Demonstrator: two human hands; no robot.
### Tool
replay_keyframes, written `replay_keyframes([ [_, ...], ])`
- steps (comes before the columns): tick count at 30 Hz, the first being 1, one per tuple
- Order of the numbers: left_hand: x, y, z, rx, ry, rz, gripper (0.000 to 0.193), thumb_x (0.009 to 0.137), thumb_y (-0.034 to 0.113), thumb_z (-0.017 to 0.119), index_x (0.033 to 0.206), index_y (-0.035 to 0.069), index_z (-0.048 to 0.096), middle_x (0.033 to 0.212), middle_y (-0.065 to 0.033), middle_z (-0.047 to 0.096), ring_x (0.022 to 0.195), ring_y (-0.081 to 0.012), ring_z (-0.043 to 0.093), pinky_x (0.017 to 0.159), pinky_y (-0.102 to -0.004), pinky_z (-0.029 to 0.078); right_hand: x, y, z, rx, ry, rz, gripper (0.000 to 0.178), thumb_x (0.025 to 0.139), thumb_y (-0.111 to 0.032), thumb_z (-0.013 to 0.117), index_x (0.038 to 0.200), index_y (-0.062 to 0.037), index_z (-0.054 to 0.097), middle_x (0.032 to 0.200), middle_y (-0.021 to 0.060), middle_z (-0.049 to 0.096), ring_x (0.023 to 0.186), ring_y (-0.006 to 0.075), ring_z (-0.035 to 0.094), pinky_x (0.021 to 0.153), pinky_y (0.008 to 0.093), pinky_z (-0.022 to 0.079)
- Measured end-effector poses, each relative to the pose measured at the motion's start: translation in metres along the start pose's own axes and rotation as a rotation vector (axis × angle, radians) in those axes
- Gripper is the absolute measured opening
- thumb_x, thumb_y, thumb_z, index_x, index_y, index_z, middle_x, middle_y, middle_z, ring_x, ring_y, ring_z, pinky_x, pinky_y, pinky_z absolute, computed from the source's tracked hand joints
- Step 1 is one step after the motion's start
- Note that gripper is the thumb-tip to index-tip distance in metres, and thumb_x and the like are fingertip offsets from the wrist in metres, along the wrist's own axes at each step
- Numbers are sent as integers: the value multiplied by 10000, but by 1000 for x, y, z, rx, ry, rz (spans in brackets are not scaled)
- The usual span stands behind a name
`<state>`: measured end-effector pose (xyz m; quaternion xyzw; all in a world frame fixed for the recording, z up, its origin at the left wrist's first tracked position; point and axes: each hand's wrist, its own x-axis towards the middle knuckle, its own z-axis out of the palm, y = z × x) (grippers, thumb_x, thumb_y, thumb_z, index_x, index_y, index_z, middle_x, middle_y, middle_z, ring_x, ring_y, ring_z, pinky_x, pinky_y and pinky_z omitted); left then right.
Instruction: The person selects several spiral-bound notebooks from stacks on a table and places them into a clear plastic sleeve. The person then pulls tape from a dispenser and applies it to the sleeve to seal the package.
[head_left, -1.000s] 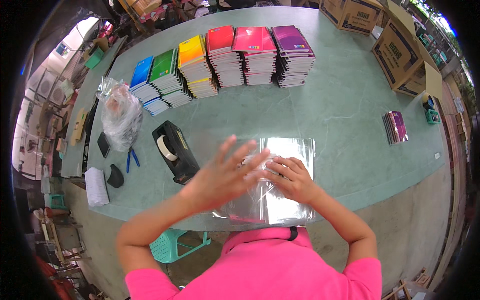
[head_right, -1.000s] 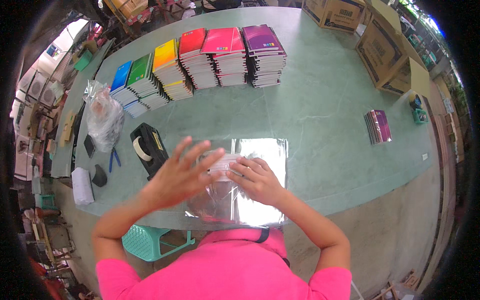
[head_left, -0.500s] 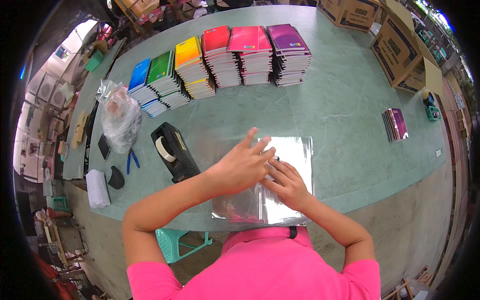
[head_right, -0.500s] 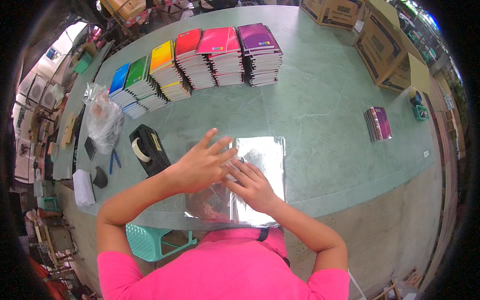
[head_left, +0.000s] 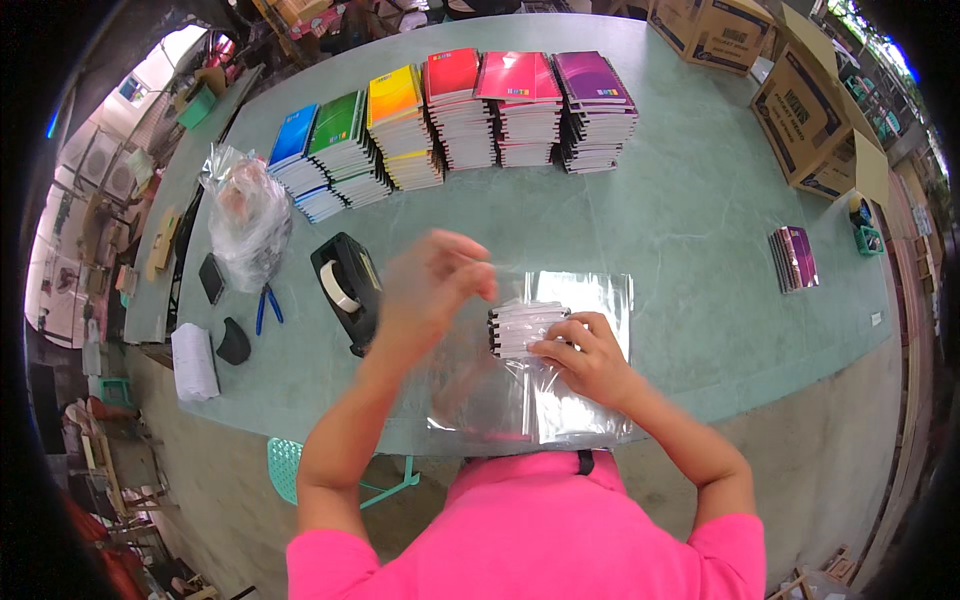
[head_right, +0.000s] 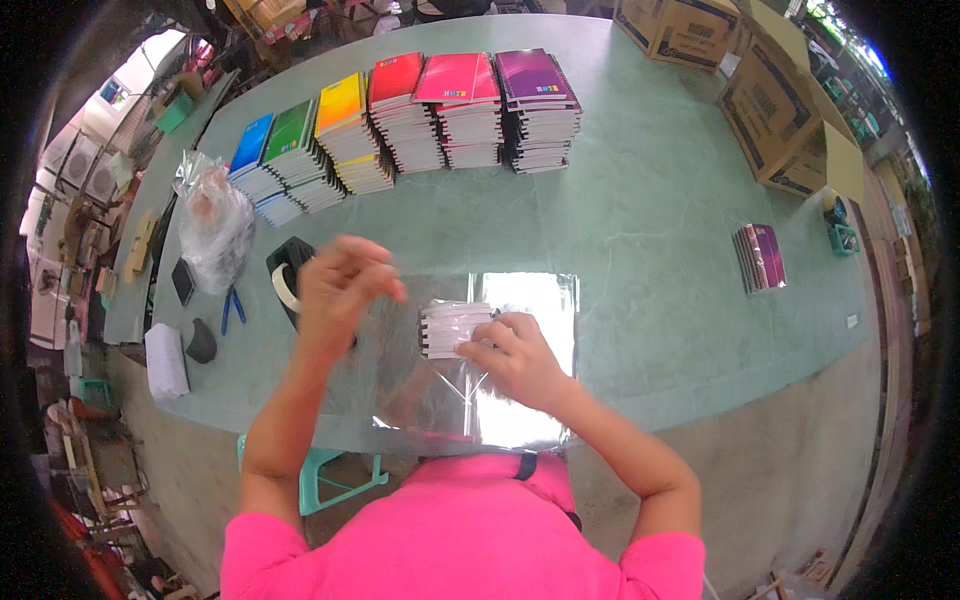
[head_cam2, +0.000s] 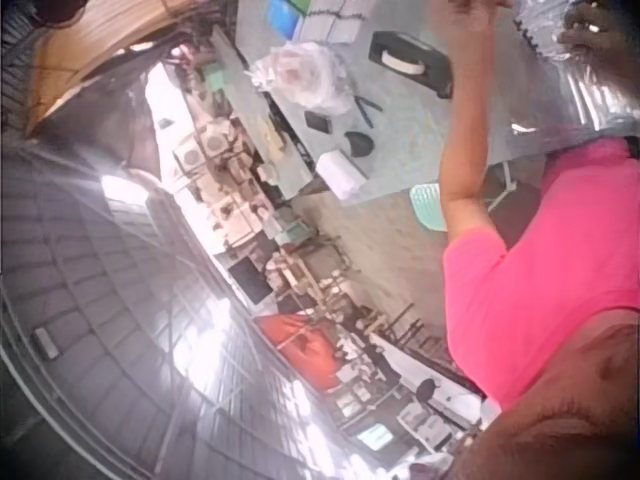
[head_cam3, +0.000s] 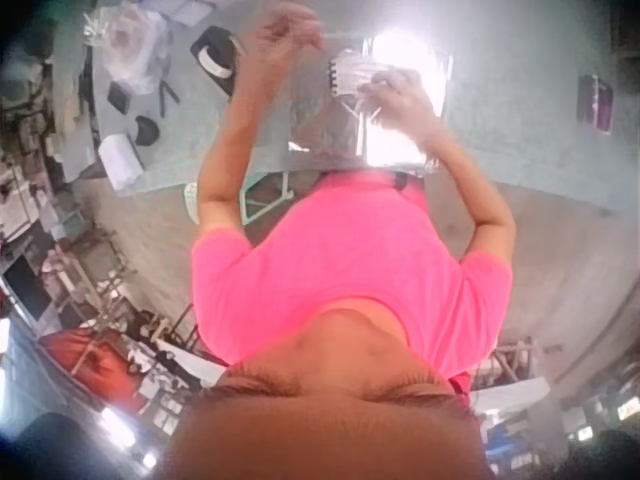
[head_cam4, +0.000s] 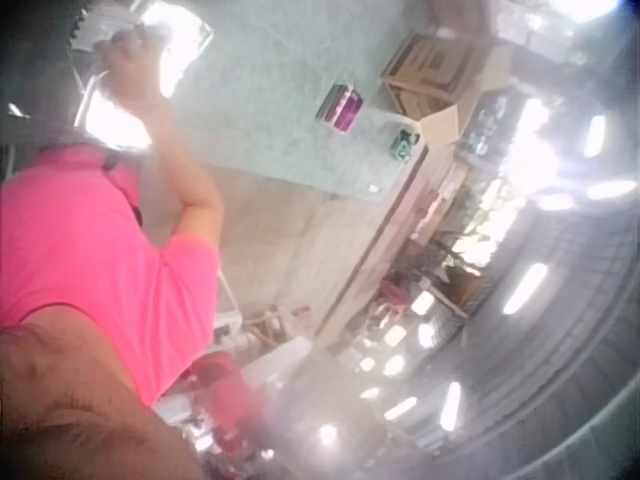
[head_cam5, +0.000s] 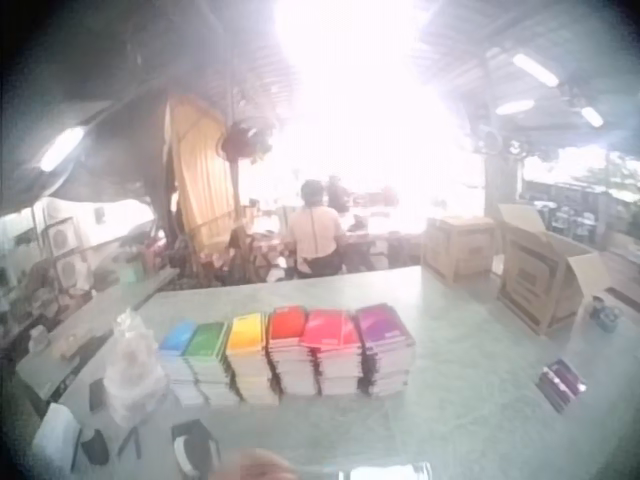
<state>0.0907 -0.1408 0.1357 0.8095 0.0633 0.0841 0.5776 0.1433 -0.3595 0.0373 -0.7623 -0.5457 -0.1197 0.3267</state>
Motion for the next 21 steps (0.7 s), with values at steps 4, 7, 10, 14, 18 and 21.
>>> replay_keyframes([
  [4,-30,-23,1,599,-66,394,455,611,46,755,1032,128,603,1057,-87,553,1014,-235,507,878,-345,397,10,6,-10,114,-60,45,400,564,-67,708,945,-169,638,926,3,534,846,248,481,747,344,425],
  [7,-57,-77,43,699,98,553,402,621,90,740,994,183,625,1184,-109,482,1120,-304,415,936,-423,334,15,3,-7,160,-84,46,387,562,-69,720,932,-153,641,916,7,539,836,248,481,744,339,427],
  [10,-45,-72,61,565,223,621,395,632,126,735,1006,204,632,1223,-124,459,1136,-313,402,959,-434,313,15,4,-7,178,-71,72,350,584,-80,726,920,-133,645,908,12,545,825,245,480,736,334,430],
  [14,-30,-70,53,383,175,535,520,640,175,755,1128,170,575,1206,-129,478,1126,-290,422,972,-423,309,18,4,-9,208,-70,159,286,633,-96,729,906,-105,646,907,21,551,814,243,481,726,331,431],
  [18,-28,-64,40,77,156,221,662,636,240,785,1208,82,491,1145,-132,520,1054,-271,484,906,-390,383,14,3,0,333,-54,245,318,647,-99,738,948,-94,636,913,51,549,847,258,497,739,336,432],
  [21,-24,-67,47,-45,14,-41,715,627,261,797,1222,44,464,1093,-134,541,993,-250,523,852,-356,426,20,-4,6,385,175,446,388,626,-115,765,988,-89,629,907,65,544,882,262,513,757,335,439],
])
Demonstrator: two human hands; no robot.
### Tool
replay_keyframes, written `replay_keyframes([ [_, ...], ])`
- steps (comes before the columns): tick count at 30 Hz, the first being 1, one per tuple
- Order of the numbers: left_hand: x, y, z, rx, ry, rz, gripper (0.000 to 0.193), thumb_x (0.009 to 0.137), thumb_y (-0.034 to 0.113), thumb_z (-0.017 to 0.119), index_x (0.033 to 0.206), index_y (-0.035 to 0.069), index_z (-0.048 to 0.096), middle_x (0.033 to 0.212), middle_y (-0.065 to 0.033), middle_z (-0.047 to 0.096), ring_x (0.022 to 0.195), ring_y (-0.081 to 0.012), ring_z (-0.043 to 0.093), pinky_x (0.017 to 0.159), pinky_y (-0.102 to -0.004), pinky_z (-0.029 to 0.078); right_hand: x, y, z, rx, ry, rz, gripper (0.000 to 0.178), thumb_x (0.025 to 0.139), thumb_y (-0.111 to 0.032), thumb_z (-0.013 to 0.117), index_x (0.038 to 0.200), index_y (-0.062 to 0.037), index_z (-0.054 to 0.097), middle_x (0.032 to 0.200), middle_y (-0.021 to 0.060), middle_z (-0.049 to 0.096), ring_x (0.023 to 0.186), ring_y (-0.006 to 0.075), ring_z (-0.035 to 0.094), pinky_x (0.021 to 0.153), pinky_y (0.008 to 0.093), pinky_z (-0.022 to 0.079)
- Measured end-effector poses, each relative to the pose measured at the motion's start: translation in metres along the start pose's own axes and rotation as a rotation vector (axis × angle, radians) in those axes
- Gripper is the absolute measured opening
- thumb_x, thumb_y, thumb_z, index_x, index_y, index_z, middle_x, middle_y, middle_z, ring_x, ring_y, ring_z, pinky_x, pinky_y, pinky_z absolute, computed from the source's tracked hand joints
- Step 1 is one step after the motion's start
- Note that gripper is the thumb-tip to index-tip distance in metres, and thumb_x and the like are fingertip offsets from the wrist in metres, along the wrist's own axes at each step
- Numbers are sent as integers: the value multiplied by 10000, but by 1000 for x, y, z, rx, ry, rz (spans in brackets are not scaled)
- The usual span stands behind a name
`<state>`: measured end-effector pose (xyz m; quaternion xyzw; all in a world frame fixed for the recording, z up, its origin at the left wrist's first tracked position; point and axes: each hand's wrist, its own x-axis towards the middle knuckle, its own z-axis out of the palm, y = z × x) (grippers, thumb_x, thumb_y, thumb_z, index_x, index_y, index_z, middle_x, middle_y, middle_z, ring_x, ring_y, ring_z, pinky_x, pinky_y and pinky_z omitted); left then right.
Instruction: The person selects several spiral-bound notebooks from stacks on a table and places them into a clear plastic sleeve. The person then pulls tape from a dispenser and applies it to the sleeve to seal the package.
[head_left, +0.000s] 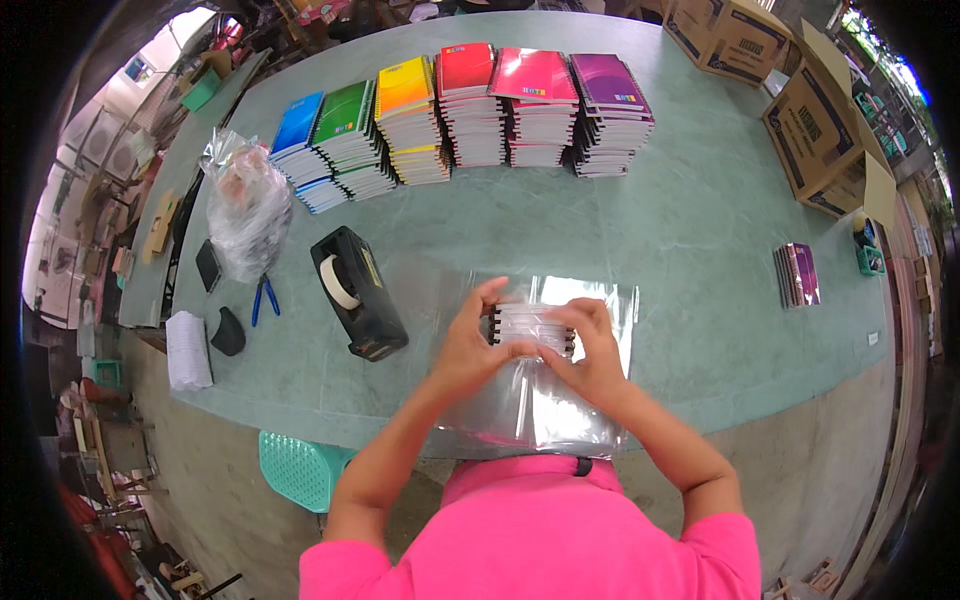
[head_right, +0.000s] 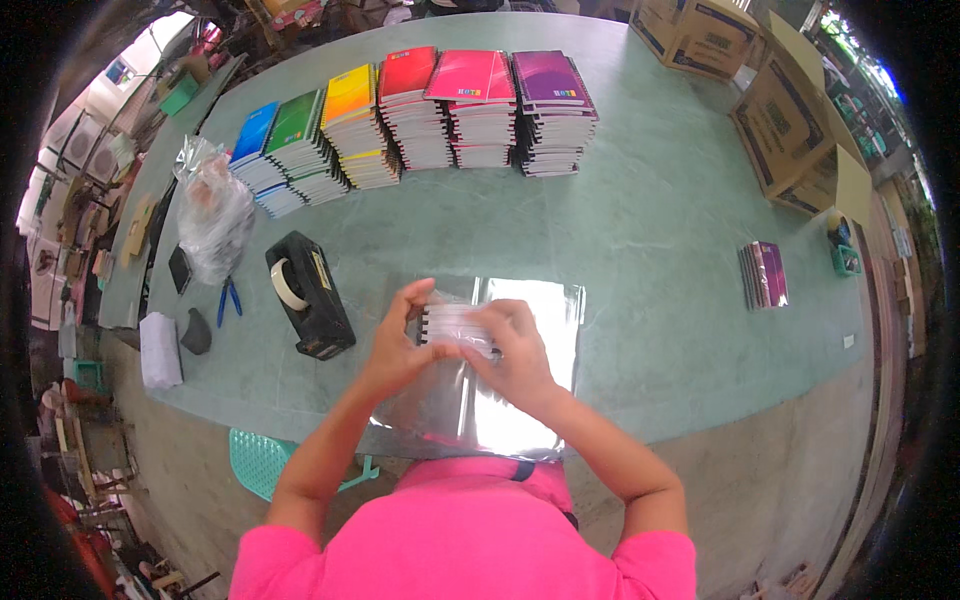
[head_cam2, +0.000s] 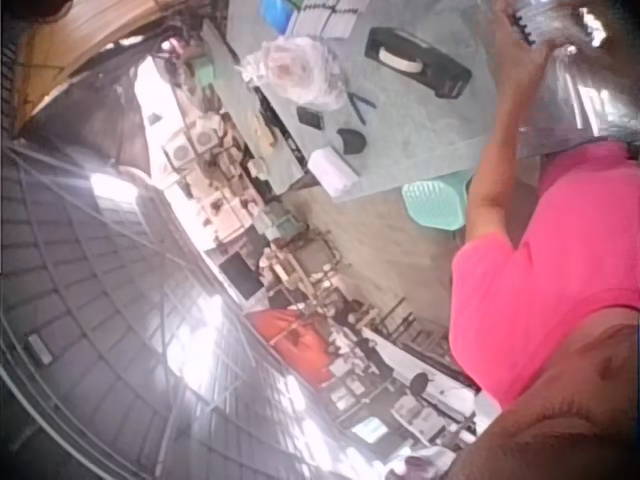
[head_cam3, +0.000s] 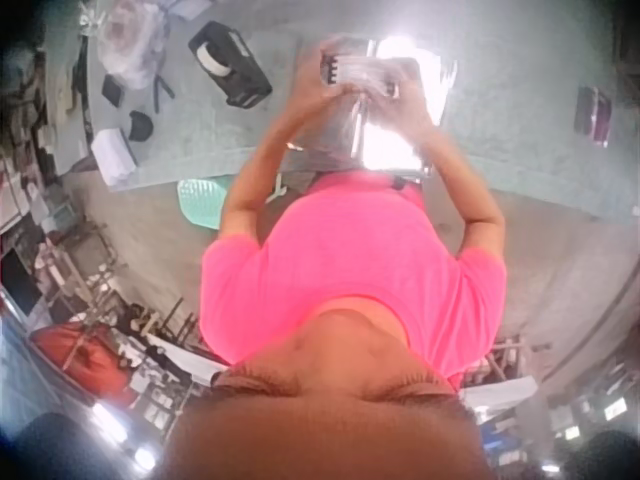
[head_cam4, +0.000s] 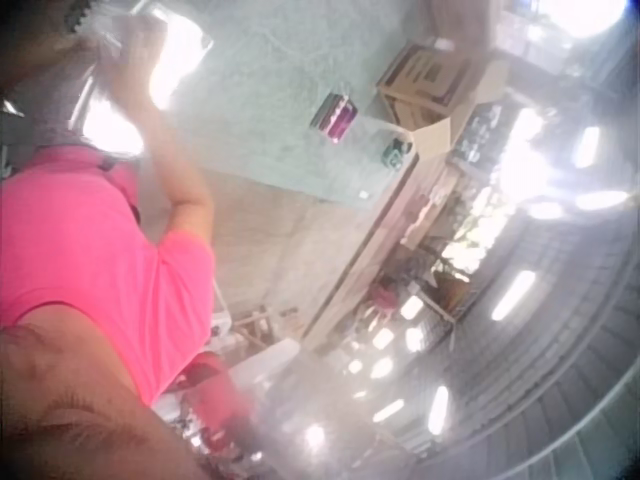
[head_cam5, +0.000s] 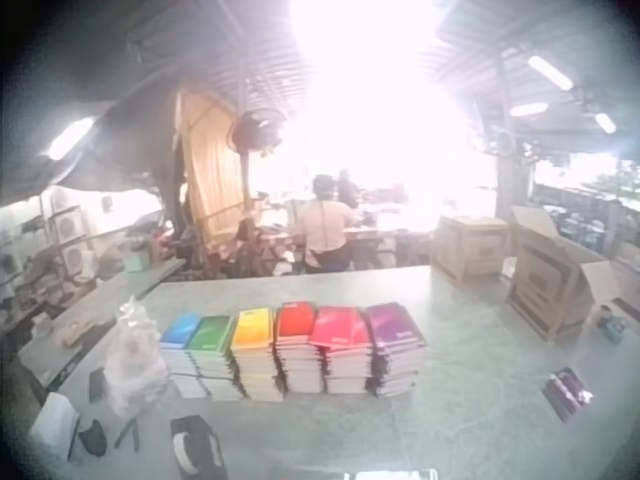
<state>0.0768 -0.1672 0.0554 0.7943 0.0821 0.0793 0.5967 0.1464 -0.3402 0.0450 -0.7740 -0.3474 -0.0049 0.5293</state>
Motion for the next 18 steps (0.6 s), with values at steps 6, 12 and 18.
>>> replay_keyframes([
  [6,27,-5,-17,305,-208,279,478,657,206,756,1059,27,569,903,-119,578,868,-227,550,769,-314,457,28,3,-17,113,-328,351,445,577,-167,821,979,-89,648,884,53,530,837,208,547,737,322,460],
  [12,14,32,-8,873,-370,529,224,724,131,648,903,17,576,817,-106,553,805,-267,530,701,-333,466,28,0,-15,-118,-251,-16,259,613,-83,734,856,-73,644,839,46,544,806,213,521,694,328,435],
  [18,-12,32,-1,933,-257,510,154,674,91,592,787,1,538,767,-113,525,762,-264,528,681,-335,469,21,-31,-13,-492,-385,-253,159,657,-21,622,812,-57,609,859,46,582,855,232,539,760,355,416],
])
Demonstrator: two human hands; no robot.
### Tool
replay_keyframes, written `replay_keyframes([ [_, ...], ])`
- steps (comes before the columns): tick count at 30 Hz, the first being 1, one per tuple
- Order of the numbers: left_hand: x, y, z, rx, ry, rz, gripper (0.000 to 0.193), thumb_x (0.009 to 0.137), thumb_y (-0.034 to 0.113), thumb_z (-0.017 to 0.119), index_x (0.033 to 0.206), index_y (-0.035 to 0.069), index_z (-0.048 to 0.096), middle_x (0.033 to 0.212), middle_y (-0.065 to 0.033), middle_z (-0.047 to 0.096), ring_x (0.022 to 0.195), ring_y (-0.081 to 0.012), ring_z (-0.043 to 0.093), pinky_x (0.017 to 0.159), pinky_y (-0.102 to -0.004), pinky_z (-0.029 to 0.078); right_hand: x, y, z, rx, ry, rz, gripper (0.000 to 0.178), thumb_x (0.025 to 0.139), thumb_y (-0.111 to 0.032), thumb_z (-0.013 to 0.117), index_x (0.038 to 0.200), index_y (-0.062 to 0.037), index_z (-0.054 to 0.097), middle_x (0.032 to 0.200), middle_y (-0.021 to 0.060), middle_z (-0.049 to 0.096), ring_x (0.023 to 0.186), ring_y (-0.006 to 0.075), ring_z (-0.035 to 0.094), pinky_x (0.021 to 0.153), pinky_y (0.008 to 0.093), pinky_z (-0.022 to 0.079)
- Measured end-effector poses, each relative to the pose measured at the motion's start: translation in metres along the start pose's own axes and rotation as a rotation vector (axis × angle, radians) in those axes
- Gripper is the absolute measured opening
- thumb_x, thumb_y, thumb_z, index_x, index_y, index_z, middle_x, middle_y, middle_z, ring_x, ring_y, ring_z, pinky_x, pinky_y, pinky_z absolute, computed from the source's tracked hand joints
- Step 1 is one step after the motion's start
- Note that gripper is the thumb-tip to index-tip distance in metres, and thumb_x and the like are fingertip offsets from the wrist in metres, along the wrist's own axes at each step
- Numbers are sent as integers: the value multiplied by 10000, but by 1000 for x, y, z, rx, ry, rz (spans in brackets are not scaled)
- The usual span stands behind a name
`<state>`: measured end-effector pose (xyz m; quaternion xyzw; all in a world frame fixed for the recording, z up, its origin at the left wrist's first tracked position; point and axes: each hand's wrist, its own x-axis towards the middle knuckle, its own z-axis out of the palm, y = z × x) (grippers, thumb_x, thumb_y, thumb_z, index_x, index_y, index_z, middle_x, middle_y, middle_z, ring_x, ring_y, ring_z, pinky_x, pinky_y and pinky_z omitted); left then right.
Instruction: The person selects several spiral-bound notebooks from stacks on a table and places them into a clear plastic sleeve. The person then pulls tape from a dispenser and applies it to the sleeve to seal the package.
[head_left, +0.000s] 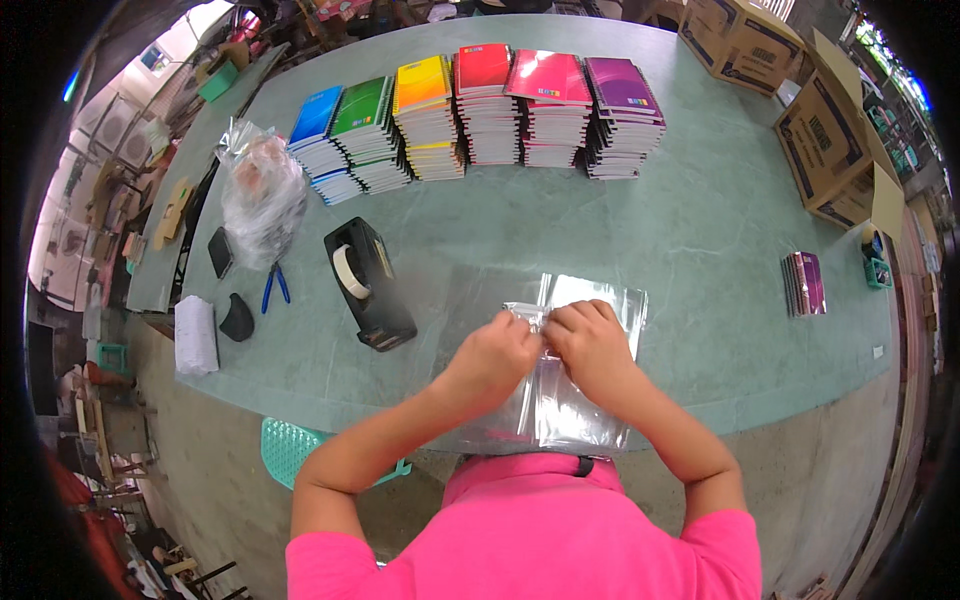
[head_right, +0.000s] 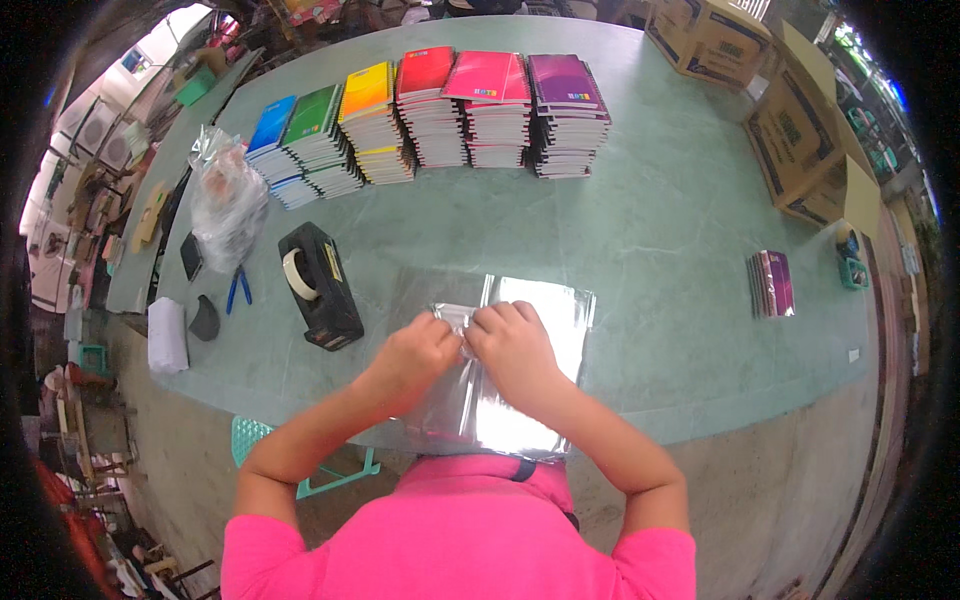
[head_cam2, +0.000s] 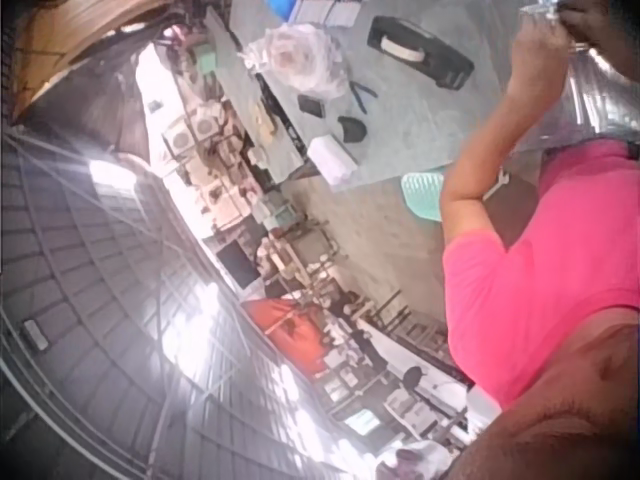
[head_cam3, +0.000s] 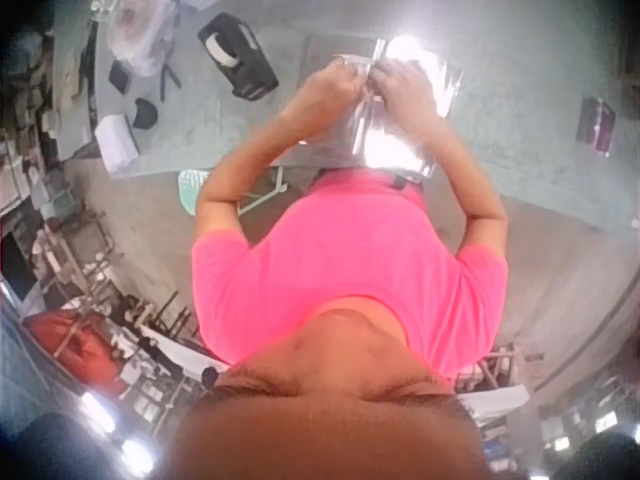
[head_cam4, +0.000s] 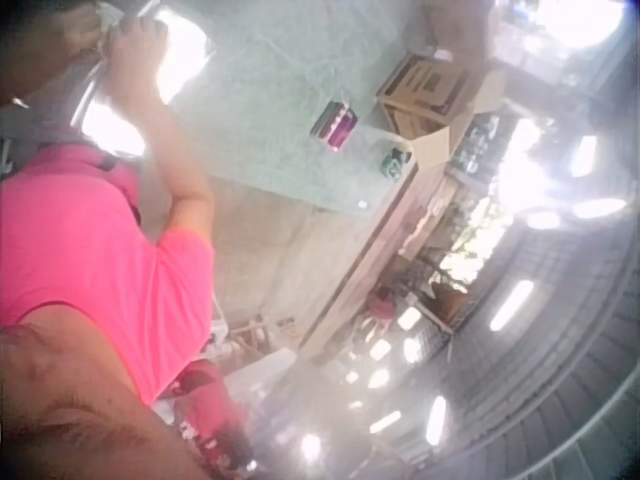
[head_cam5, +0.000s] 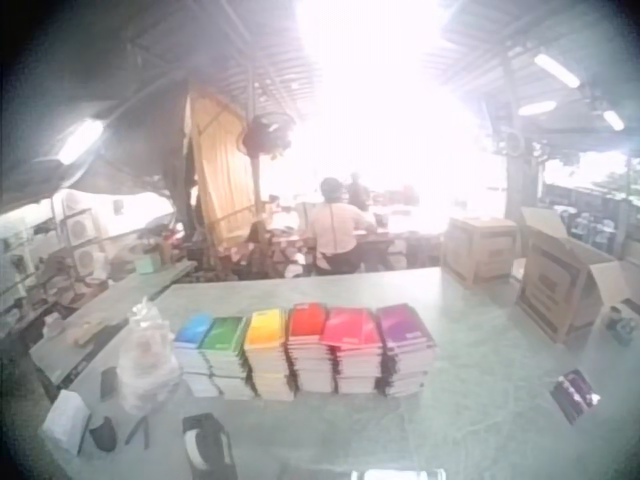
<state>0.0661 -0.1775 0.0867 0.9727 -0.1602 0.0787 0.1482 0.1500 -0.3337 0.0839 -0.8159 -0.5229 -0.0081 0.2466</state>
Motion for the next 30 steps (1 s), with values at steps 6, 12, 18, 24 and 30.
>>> replay_keyframes([
  [6,-17,6,25,19,261,87,135,618,39,572,744,-4,551,785,-109,529,777,-253,534,665,-324,476,0,0,2,250,82,-32,377,721,-2,537,1090,-67,582,1162,103,560,1111,252,516,972,402,362],
  [12,-49,-6,51,33,463,109,191,675,52,611,859,3,588,961,-118,552,931,-277,532,793,-385,438,0,18,21,43,-132,-210,468,769,-40,508,1234,-84,487,1339,69,436,1284,219,352,1054,410,277],
  [18,-121,-97,24,-57,831,-935,150,788,162,612,844,23,622,940,-130,579,912,-282,539,768,-383,406,-4,14,27,44,-97,-208,549,749,24,521,1282,-75,432,1324,74,451,1264,227,377,1051,402,279],
  [24,-115,-117,16,-469,804,-1261,286,839,252,602,726,-10,609,653,-63,548,639,-153,508,631,-305,393,-1,13,29,81,-91,-256,572,773,-3,532,1318,-48,368,1281,77,487,1235,225,414,1036,411,305],
  [30,-138,-61,35,-1303,913,-1314,247,826,230,582,770,-8,617,697,-81,622,590,-203,566,589,-341,449,-2,14,30,98,-56,-234,538,798,-8,500,1318,-45,368,1263,103,497,1221,231,428,1040,410,295],
])
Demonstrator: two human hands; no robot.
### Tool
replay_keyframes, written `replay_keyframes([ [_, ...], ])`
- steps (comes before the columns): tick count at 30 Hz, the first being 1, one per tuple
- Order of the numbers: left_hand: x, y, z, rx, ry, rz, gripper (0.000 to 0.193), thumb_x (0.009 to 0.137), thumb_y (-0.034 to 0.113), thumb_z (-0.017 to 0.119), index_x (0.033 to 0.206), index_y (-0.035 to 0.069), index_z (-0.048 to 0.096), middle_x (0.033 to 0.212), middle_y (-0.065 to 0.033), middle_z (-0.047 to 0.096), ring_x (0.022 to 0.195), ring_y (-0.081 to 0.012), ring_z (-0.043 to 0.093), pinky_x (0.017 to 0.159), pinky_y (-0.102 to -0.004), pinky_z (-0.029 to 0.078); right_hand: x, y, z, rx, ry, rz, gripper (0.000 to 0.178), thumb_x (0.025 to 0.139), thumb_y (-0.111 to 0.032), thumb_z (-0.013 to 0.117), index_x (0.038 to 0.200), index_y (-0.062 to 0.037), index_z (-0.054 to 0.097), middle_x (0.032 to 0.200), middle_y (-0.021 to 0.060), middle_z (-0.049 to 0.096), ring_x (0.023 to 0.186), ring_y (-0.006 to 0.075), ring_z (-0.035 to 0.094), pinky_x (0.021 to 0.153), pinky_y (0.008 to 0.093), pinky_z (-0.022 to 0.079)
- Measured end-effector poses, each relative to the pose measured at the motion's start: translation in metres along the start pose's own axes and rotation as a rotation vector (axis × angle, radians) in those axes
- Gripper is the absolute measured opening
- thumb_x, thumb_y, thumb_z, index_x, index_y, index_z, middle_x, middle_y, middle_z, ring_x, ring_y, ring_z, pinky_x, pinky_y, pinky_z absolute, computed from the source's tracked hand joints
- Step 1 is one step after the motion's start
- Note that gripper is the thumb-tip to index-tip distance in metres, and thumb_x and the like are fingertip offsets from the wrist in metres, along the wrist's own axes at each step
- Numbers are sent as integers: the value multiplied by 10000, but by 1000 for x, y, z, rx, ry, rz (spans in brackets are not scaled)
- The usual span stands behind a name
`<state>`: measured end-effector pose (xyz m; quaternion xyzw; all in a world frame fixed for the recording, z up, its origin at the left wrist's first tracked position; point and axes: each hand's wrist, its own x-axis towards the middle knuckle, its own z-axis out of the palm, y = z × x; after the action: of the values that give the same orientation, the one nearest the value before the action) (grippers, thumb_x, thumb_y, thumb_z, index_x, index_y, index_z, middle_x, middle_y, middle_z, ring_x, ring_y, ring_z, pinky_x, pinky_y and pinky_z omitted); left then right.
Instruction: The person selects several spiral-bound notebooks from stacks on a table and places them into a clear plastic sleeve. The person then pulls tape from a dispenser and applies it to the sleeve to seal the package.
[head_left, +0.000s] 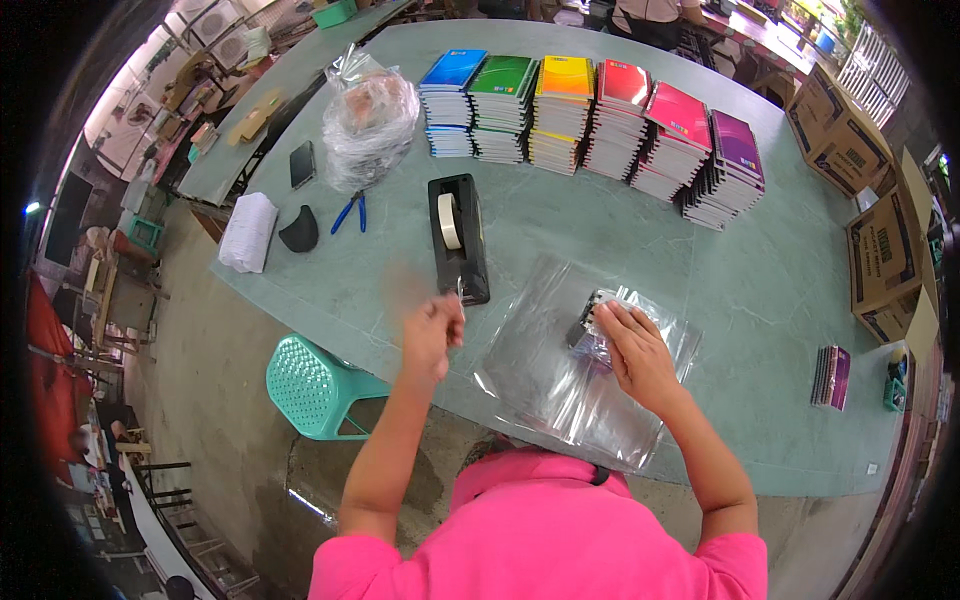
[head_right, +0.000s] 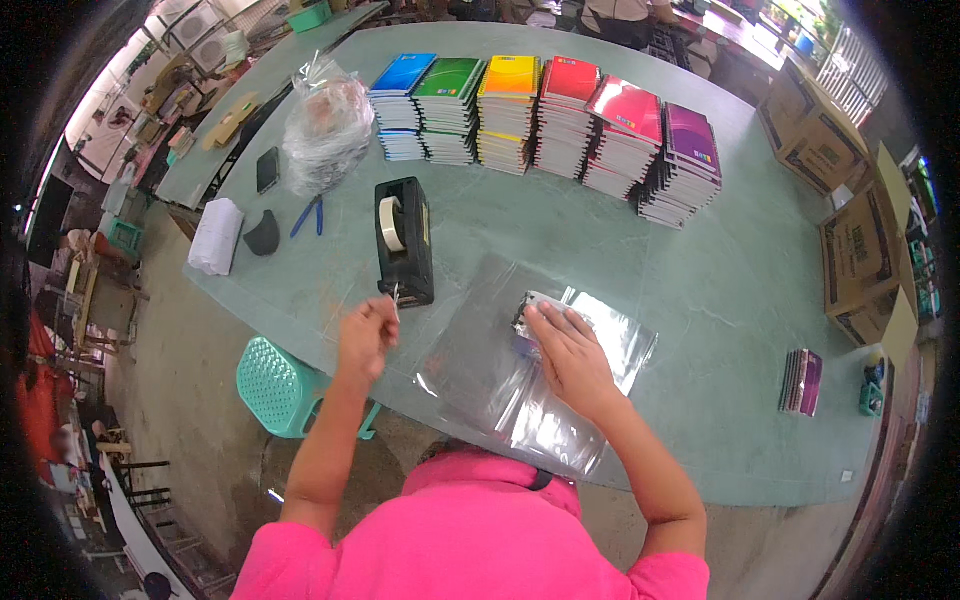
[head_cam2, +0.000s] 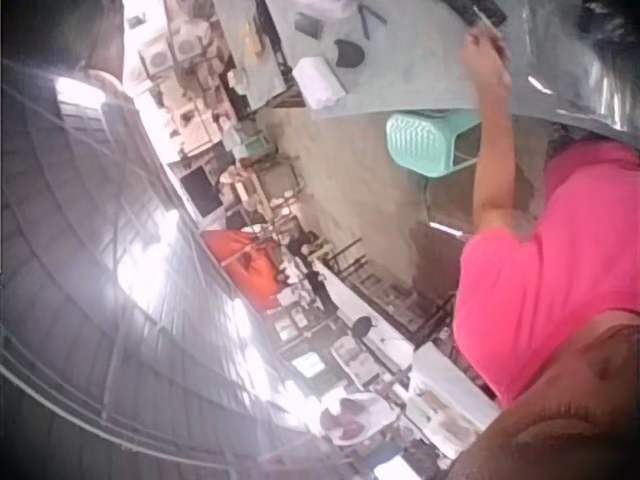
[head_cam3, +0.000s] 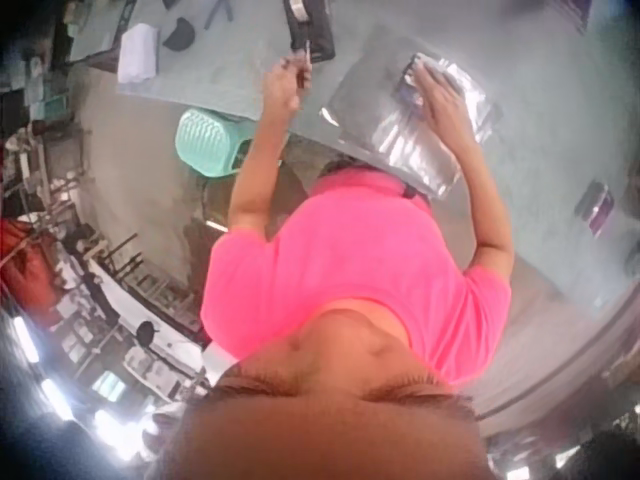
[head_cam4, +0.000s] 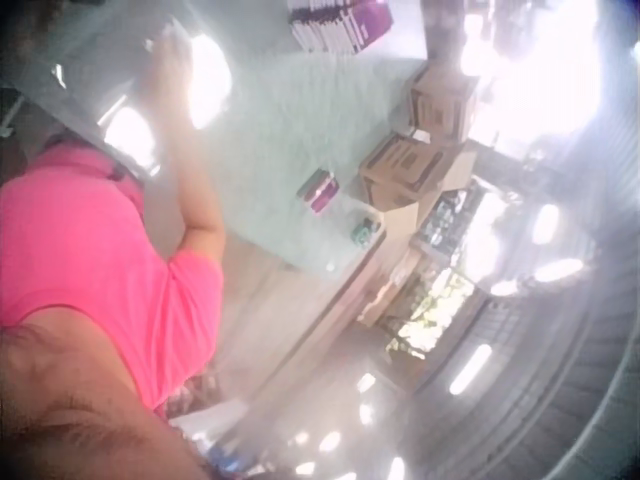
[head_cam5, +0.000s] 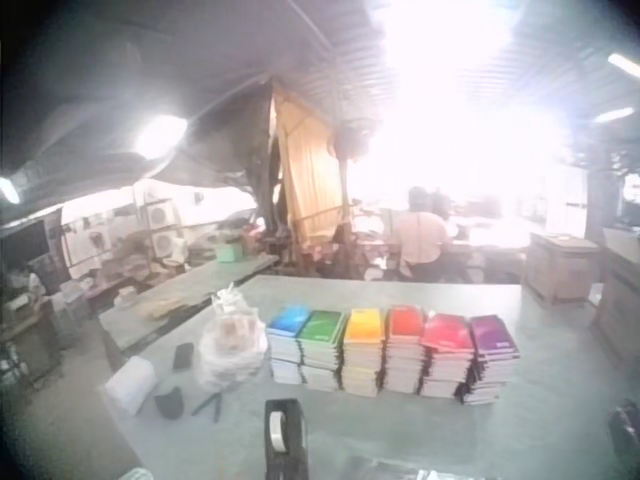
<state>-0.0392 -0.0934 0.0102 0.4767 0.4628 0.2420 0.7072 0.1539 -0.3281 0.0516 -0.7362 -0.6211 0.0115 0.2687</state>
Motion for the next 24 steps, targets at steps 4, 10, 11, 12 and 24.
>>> replay_keyframes([
  [4,22,-21,-39,862,30,444,186,843,177,583,758,16,619,664,-40,604,572,-143,562,547,-273,441,3,-2,-1,24,22,-11,499,818,-35,493,1305,-43,386,1253,121,503,1211,233,438,1034,413,298],
  [10,-60,14,70,234,-255,113,198,852,194,595,746,30,632,631,-11,608,541,-65,536,479,-204,400,-2,4,3,19,10,13,511,811,-38,512,1306,-42,383,1263,106,496,1216,240,430,1026,413,308],
  [11,-73,6,87,180,-305,32,225,851,216,608,734,25,626,615,-4,601,525,-58,518,462,-204,390,-3,5,3,12,0,4,548,800,-36,520,1323,-40,357,1285,97,478,1229,236,417,1029,410,307],
  [12,-79,-6,104,190,-355,58,241,844,223,620,711,22,619,582,-4,584,509,-59,504,447,-215,385,-2,5,2,30,0,1,551,796,-26,512,1324,-35,356,1286,100,480,1231,240,416,1032,408,303],
  [24,-45,-87,95,747,-400,414,360,782,278,682,625,-10,532,503,-148,497,427,-208,455,448,-355,368,21,5,-20,142,36,397,647,713,-339,716,1237,-69,451,1145,153,518,1091,317,480,930,427,359],
])
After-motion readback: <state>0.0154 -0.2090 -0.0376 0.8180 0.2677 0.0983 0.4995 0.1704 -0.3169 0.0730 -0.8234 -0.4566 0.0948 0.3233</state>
